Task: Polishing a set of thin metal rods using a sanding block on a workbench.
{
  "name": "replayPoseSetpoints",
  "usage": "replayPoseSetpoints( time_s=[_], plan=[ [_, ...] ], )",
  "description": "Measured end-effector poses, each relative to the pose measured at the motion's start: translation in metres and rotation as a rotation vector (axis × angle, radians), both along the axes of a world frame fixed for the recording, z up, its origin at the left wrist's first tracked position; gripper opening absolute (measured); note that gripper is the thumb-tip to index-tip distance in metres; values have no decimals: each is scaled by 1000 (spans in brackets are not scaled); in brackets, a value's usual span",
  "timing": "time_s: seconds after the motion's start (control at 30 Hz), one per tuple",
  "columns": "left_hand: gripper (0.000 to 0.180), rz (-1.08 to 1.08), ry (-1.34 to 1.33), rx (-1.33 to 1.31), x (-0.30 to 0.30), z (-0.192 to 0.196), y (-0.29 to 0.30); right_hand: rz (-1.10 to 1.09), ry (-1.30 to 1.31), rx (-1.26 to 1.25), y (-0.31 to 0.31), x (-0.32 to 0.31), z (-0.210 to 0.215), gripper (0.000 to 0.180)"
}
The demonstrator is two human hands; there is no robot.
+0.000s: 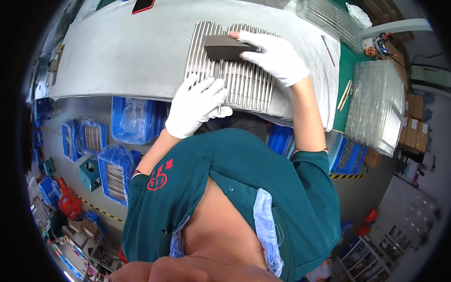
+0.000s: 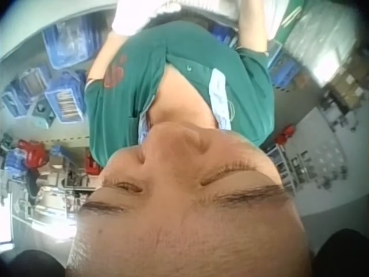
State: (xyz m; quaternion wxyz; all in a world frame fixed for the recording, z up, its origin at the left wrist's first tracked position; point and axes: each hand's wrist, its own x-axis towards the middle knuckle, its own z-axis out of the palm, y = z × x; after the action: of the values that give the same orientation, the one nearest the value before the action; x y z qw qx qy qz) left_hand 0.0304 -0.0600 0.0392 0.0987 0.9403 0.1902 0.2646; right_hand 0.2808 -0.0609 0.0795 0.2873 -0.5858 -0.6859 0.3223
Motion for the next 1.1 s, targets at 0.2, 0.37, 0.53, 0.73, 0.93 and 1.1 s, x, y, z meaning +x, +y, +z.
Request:
replayPoseSetpoints(
  time_s=[0.2, 0.37, 0.53, 0.73, 0.93, 1.1],
  plan=[
    [40, 10, 68, -24, -6, -2, -1, -77, 211, -90, -16, 26, -13, 48],
    [33, 18, 3, -20, -3, -4, -1, -77, 236, -49, -17, 22, -2, 50],
    [33, 16, 27, -12, 0, -5, -3, 8, 59, 72, -3, -14, -14, 45],
    [34, 31, 6, -37, -1, -6, -4, 3, 94, 30, -1, 11, -17, 46],
    [41, 59, 33, -26, -4, -7, -3, -28, 140, -49, 0, 12, -18, 47],
    [42, 70, 18, -20, -1, -7, -5, -48, 98, 23, -1, -4, -20, 46]
  ],
)
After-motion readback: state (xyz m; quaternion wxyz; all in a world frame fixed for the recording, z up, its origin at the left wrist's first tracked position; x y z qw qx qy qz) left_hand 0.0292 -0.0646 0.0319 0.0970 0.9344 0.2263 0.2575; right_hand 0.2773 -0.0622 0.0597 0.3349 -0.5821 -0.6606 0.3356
